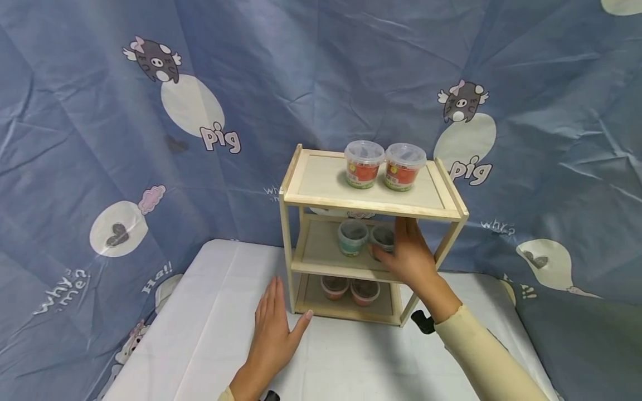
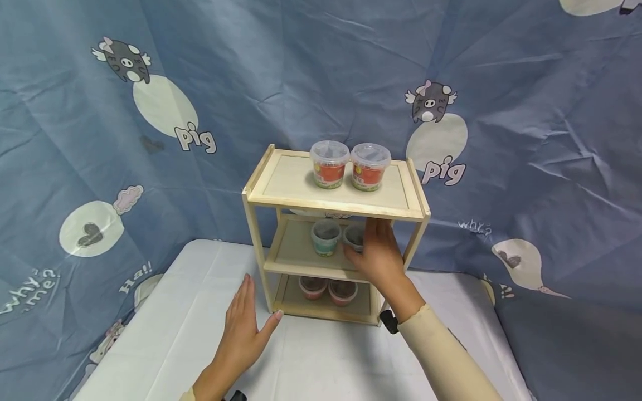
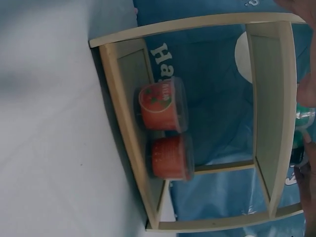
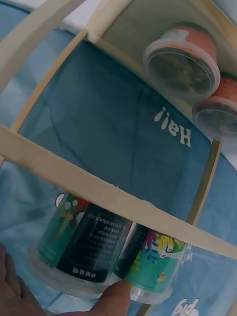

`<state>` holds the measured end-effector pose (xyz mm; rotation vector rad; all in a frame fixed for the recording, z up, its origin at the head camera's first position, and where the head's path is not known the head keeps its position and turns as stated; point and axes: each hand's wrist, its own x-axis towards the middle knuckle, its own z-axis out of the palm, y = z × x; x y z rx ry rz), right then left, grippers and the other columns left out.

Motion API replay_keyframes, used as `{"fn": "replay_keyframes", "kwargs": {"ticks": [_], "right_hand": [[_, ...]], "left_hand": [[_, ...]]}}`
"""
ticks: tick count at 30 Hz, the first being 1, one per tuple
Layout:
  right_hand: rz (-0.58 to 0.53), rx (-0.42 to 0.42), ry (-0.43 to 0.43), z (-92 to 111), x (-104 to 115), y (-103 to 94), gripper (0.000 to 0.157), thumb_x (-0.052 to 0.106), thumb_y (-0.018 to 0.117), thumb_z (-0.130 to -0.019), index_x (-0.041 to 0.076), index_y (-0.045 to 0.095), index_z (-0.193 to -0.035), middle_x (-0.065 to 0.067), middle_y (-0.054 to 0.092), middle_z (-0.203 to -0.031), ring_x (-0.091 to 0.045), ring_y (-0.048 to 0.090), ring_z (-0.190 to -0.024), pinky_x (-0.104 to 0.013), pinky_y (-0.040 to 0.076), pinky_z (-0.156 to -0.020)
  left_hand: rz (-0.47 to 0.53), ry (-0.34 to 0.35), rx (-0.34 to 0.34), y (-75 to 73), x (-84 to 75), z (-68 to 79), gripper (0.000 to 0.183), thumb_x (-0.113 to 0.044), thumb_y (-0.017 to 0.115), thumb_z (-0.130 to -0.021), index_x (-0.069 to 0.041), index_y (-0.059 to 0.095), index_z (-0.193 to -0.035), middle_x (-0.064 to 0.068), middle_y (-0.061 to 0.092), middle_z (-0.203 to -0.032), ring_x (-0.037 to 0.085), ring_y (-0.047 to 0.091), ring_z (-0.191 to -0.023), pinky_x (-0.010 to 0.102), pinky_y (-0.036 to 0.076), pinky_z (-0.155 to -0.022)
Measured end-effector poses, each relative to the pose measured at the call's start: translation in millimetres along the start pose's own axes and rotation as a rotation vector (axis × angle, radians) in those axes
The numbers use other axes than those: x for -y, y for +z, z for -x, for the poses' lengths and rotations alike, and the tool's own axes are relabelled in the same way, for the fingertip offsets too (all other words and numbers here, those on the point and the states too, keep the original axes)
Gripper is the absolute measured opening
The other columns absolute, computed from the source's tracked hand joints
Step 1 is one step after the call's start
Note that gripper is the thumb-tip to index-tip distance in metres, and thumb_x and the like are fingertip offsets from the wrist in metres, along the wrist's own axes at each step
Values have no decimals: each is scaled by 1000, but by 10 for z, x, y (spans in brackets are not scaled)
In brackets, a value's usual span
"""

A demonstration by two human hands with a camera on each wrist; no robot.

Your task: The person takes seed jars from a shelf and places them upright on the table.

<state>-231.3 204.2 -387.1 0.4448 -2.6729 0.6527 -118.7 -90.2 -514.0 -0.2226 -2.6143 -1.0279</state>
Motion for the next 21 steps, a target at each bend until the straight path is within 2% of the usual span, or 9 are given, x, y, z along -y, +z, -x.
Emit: {"fn": "replay_keyframes", "kwargs": {"ticks": [6,11,17,21], "right_hand": [[-57,51,60,-61,-28,36,114,40,78,-93,7,-2,-167,-29,12,-169,-50,26,-151,-63,38,-112],[-74,73,75,-69,-41,39,113,41,77,-94,7,-2,-167,-29,12,-169,-49,25,-151,-63,37,-113],[-63,32,40,-25,0,-29,113,44,79,-92,8,5,-168,-28,19,-167,-48,31,-149,-62,39,-111],[-32,-21,7,36,99,-149,110,48,82,-89,8,16,-167,-27,30,-164,-47,41,-143,-63,46,-103]], "left_hand": [[-2,-3,-26,-20,-18,-103,102,-44,72,-100,7,11,-163,23,5,-172,40,10,-158,61,15,-121],[24,-5,-31,-36,-35,-180,102,-45,70,-101,7,9,-164,21,2,-173,37,8,-158,61,15,-122],[37,4,-39,-56,-48,-242,101,-46,68,-102,6,7,-164,20,1,-173,36,7,-159,60,15,-122],[46,22,-63,-65,-52,-289,102,-43,70,-101,7,8,-164,22,3,-172,39,10,-158,61,17,-121]]}}
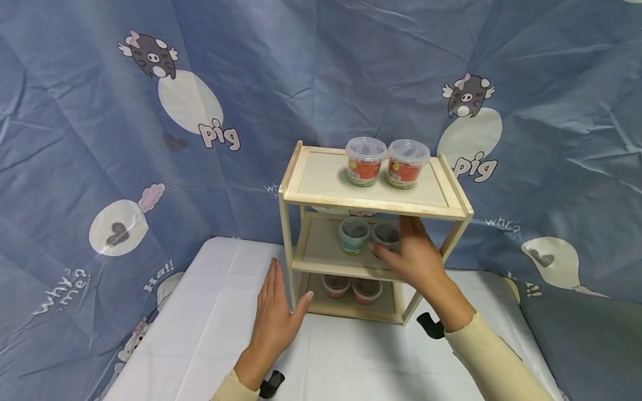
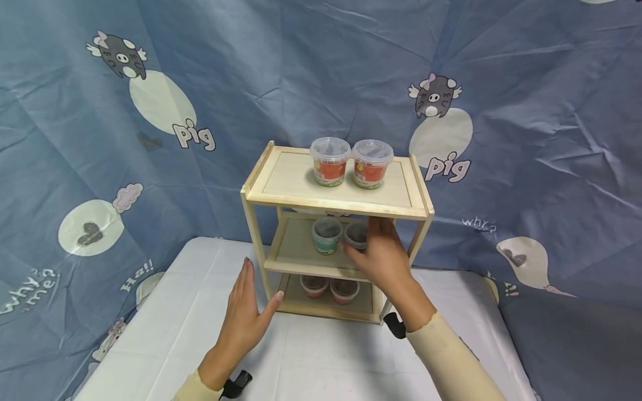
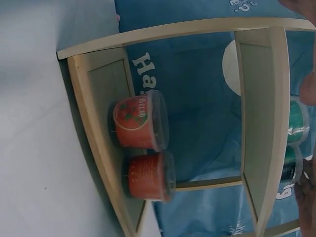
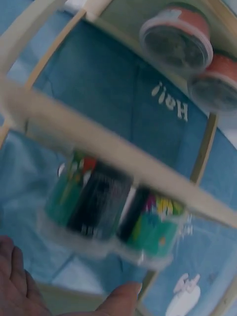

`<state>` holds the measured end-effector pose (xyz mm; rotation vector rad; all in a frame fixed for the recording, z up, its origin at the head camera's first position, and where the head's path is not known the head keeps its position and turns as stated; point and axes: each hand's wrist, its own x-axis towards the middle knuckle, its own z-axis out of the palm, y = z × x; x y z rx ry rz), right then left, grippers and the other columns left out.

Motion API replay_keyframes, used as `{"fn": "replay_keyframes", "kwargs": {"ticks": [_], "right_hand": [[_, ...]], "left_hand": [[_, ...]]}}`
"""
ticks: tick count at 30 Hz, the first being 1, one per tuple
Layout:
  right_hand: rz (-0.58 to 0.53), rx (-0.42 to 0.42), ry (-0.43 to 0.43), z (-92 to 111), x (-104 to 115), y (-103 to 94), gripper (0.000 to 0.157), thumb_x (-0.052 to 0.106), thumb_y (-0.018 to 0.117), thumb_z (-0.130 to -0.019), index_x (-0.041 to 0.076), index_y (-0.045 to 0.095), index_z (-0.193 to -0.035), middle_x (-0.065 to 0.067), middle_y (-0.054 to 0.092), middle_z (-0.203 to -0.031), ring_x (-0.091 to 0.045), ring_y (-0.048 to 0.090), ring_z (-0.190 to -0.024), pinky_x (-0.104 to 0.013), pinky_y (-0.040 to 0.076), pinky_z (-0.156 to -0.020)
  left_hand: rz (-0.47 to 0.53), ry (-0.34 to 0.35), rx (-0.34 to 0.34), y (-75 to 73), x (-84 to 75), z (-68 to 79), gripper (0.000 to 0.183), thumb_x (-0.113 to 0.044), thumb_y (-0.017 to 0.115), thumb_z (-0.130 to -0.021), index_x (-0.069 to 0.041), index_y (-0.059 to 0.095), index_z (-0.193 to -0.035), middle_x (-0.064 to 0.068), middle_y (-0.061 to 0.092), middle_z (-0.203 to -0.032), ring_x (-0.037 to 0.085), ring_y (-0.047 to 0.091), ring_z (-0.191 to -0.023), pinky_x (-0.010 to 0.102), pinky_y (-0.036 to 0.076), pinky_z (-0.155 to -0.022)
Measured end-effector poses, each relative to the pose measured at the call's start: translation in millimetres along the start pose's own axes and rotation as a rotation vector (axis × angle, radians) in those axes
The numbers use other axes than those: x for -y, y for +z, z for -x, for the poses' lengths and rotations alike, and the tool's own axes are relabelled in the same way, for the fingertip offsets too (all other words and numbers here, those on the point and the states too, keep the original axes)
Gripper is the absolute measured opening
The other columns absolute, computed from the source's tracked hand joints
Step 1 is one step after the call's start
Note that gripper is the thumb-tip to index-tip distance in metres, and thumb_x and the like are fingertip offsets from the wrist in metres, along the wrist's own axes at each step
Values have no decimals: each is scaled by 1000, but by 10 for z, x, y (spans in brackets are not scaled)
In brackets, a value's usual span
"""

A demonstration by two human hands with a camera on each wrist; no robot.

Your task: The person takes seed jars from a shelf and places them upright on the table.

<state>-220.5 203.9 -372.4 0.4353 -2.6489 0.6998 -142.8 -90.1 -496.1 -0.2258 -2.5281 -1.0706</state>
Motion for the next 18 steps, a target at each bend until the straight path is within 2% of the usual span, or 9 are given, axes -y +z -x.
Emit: {"fn": "replay_keyframes", "kwargs": {"ticks": [5,12,15,18], "right_hand": [[24,-20,-8,74,159,-196,107,50,83,-88,9,22,-166,-25,38,-160,-45,49,-136,-64,49,-95],[35,-37,-108,200,348,-397,97,47,84,-88,5,33,-159,-23,55,-141,-40,59,-120,-59,50,-92],[64,-17,-128,259,448,-478,92,49,83,-89,3,39,-156,-21,56,-140,-40,58,-122,-59,49,-96],[100,30,-109,312,551,-571,92,53,79,-90,-1,42,-155,-22,52,-148,-41,54,-132,-61,47,-101]], "left_hand": [[17,28,-34,-8,-36,-93,102,-39,73,-100,8,9,-163,24,6,-172,40,11,-157,62,18,-120],[47,43,-46,-18,-97,-195,100,-39,71,-101,7,9,-163,24,7,-171,39,12,-158,61,18,-121],[56,43,-50,-17,-116,-220,99,-38,71,-101,8,10,-163,25,9,-171,40,13,-157,61,19,-121],[60,44,-56,-11,-127,-238,99,-36,72,-100,8,10,-163,25,9,-171,40,14,-157,62,19,-121]]}}
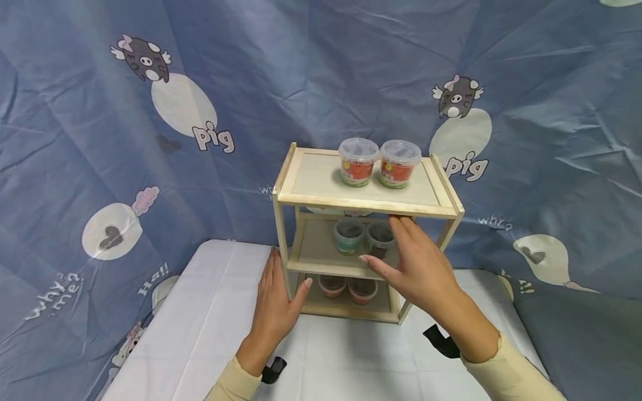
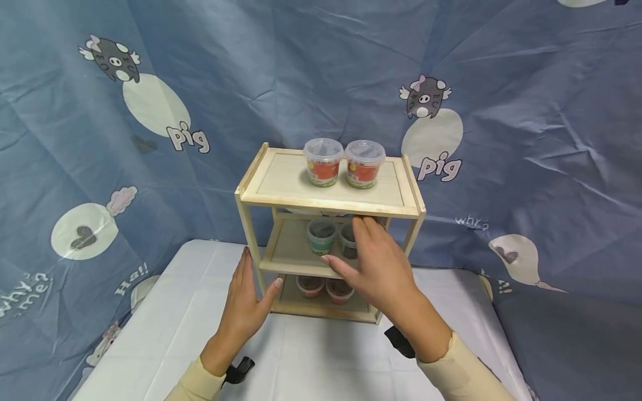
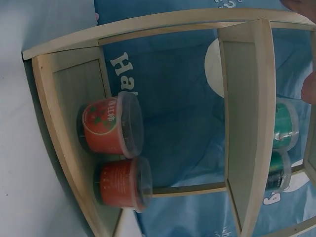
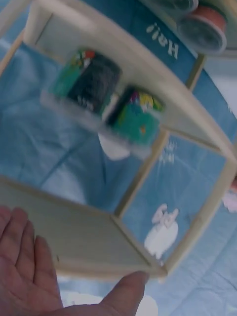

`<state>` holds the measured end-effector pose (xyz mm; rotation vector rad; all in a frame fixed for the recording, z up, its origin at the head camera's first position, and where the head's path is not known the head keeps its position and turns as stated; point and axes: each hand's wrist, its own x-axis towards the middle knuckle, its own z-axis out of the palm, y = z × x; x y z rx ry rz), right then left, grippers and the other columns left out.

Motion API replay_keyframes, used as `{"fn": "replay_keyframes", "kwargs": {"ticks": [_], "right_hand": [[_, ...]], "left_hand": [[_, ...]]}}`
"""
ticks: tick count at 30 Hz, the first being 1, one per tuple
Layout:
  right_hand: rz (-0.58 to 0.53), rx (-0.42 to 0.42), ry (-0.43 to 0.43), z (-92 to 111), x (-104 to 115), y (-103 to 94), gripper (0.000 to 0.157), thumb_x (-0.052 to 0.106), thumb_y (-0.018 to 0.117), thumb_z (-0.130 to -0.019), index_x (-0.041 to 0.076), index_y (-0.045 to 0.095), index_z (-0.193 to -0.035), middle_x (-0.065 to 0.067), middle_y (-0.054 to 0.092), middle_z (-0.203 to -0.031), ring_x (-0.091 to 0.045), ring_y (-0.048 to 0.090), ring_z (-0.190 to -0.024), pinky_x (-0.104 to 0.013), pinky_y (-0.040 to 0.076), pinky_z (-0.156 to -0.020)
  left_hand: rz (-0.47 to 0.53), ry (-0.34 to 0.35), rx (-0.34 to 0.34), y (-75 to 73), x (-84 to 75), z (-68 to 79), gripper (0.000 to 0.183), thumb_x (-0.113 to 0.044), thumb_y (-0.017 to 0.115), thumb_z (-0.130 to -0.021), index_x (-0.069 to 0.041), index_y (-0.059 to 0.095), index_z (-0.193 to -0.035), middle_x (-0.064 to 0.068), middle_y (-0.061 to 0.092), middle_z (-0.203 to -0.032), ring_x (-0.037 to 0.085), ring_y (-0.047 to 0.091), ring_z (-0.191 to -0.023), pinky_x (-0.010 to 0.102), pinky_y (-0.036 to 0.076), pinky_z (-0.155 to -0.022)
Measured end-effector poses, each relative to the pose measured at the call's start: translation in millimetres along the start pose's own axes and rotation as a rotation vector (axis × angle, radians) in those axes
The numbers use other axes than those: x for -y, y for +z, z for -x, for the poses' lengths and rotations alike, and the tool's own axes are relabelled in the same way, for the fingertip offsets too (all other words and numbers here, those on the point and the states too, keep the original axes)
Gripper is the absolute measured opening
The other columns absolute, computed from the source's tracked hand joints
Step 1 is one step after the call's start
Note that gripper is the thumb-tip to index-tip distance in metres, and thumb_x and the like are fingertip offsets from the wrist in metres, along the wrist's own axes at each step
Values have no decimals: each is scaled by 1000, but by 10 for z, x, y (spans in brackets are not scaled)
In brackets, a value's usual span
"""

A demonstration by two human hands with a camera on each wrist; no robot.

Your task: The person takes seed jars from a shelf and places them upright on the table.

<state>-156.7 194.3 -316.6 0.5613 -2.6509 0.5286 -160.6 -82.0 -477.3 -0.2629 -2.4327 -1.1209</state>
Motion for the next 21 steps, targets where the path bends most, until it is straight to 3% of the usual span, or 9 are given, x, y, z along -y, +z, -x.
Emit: {"fn": "replay_keyframes", "kwargs": {"ticks": [2,5,9,12,15,17,21], "right_hand": [[17,43,26,25,69,-81,95,56,77,-92,-2,40,-157,-24,46,-156,-43,49,-139,-63,45,-104],[31,87,57,57,163,-216,93,58,73,-93,0,41,-158,-23,42,-160,-45,51,-137,-65,47,-100],[36,75,47,99,261,-403,84,58,72,-94,3,50,-154,-20,58,-148,-42,66,-118,-61,55,-86],[27,46,43,132,312,-533,76,57,72,-95,8,56,-150,-11,75,-105,-27,71,-81,-48,55,-67],[15,-14,15,137,336,-638,67,52,75,-95,13,60,-147,-1,66,-81,-11,52,-55,-38,45,-56],[1,-76,-28,114,335,-700,62,45,79,-94,12,63,-144,-4,71,-89,-5,44,-48,-37,46,-57],[-25,-205,-99,29,311,-835,52,33,84,-91,9,69,-134,-10,75,-118,-4,46,-46,-42,51,-65]], "left_hand": [[0,-2,-3,1,4,-4,98,-36,72,-100,8,10,-163,25,10,-171,40,14,-157,62,19,-121],[4,-5,-4,3,9,-7,98,-34,73,-100,8,10,-163,25,10,-171,39,14,-157,62,19,-121],[11,0,-14,1,20,-23,98,-33,73,-100,8,10,-163,25,10,-171,40,14,-157,62,19,-121],[15,5,-23,-8,21,-44,97,-33,72,-100,8,10,-163,25,11,-171,40,15,-157,61,20,-121],[24,2,-39,-18,23,-65,97,-33,72,-100,5,10,-164,26,14,-170,41,20,-155,61,25,-120],[37,-3,-54,-23,24,-78,97,-33,72,-100,2,10,-165,27,18,-169,41,25,-153,61,30,-117],[70,-8,-66,-26,23,-99,95,-32,72,-101,-2,11,-166,24,24,-168,40,33,-150,61,37,-113]]}}
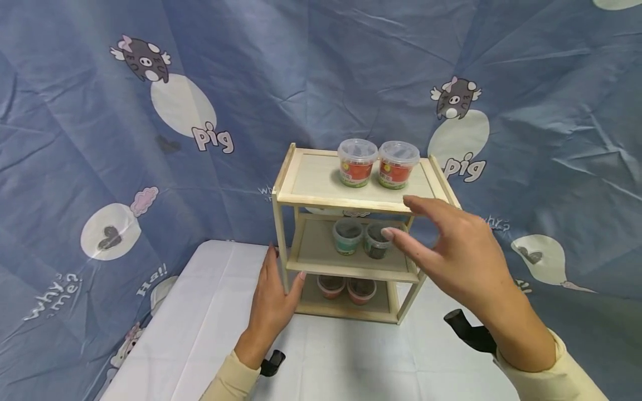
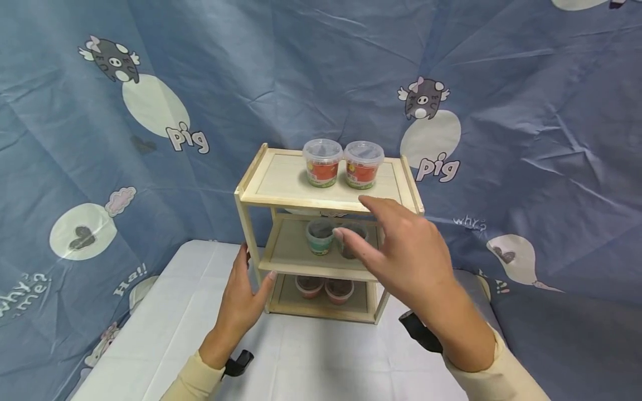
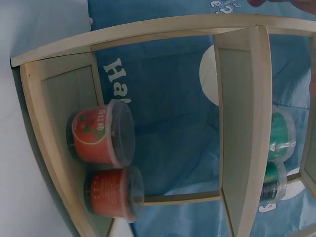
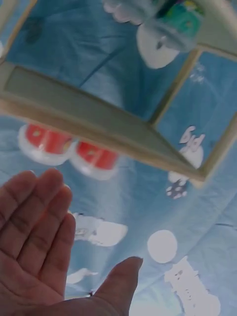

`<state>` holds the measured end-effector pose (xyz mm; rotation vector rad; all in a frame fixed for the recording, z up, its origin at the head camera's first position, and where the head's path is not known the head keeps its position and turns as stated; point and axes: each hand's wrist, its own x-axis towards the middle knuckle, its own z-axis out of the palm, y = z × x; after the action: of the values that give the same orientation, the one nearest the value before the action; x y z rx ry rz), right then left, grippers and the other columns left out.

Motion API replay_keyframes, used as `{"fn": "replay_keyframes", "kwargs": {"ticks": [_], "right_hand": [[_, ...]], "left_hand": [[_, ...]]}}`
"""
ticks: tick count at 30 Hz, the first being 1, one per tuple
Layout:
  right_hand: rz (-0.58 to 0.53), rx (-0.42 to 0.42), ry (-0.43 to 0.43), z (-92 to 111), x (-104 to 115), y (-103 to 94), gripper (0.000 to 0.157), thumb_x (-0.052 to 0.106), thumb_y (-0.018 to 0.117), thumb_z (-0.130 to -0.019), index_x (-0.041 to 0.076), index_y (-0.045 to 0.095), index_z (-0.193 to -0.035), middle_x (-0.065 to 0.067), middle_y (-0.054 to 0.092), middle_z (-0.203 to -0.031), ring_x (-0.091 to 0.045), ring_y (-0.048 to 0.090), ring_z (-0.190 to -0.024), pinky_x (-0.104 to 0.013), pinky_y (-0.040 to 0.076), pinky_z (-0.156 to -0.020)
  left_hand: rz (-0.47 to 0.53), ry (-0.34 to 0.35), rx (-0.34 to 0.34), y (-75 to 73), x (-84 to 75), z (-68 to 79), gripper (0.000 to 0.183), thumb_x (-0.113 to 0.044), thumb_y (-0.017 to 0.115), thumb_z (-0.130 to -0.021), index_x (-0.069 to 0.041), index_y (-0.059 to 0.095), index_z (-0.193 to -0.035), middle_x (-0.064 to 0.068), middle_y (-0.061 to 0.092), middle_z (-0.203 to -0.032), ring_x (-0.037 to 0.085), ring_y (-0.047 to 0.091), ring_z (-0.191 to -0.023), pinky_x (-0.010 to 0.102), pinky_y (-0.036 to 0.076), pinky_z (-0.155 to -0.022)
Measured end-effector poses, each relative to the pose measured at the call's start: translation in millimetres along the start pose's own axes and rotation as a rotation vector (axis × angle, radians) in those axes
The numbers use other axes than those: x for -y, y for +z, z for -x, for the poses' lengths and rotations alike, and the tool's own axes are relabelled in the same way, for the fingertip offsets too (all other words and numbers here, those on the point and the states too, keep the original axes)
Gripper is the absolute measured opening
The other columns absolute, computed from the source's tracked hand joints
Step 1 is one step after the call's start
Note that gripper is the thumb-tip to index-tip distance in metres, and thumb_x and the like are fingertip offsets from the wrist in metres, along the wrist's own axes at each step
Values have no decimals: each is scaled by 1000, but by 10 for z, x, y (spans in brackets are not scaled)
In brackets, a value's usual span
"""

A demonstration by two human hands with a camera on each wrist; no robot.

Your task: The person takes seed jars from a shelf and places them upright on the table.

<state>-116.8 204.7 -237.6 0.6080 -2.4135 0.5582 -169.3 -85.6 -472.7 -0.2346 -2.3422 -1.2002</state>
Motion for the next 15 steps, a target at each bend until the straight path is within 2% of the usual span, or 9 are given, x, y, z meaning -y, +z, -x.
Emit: {"fn": "replay_keyframes", "kwargs": {"ticks": [1,3,6,7,11,15], "right_hand": [[-14,-26,-4,-35,-13,-26,50,31,85,-91,8,71,-132,-11,74,-122,-7,54,-50,-44,53,-67],[-40,-68,0,-108,-47,-69,45,28,85,-91,7,73,-128,-11,76,-118,-16,67,-64,-45,56,-72],[-68,-135,10,-219,-122,-94,44,25,86,-89,5,73,-126,-12,76,-116,-30,74,-94,-50,57,-84],[-68,-158,9,-255,-152,-92,47,25,87,-88,4,72,-128,-13,75,-118,-33,73,-103,-51,56,-87],[-35,-225,1,-389,-274,-51,67,28,90,-84,2,64,-140,-15,69,-134,-36,66,-118,-56,51,-98],[-35,-172,59,-519,-367,-30,91,38,90,-83,6,46,-157,-15,51,-155,-37,50,-141,-57,40,-113]], "left_hand": [[8,-1,1,-1,-2,-7,94,-32,71,-101,-2,11,-167,24,25,-168,39,35,-149,61,37,-113],[20,-2,3,-2,-2,-16,92,-32,71,-102,-2,13,-166,23,28,-166,39,39,-147,61,40,-111],[39,-11,6,-9,-8,-27,89,-32,69,-103,-1,15,-166,23,35,-162,40,48,-140,60,45,-106],[45,-14,6,-11,-11,-31,88,-32,68,-103,-1,15,-166,24,37,-160,40,50,-138,60,46,-105],[65,-10,-8,-17,-23,-50,84,-31,68,-103,-2,19,-166,25,45,-153,40,56,-131,59,49,-101],[55,28,-57,-14,-21,-72,75,-25,72,-101,1,34,-160,26,57,-142,39,61,-125,57,51,-99]]}}
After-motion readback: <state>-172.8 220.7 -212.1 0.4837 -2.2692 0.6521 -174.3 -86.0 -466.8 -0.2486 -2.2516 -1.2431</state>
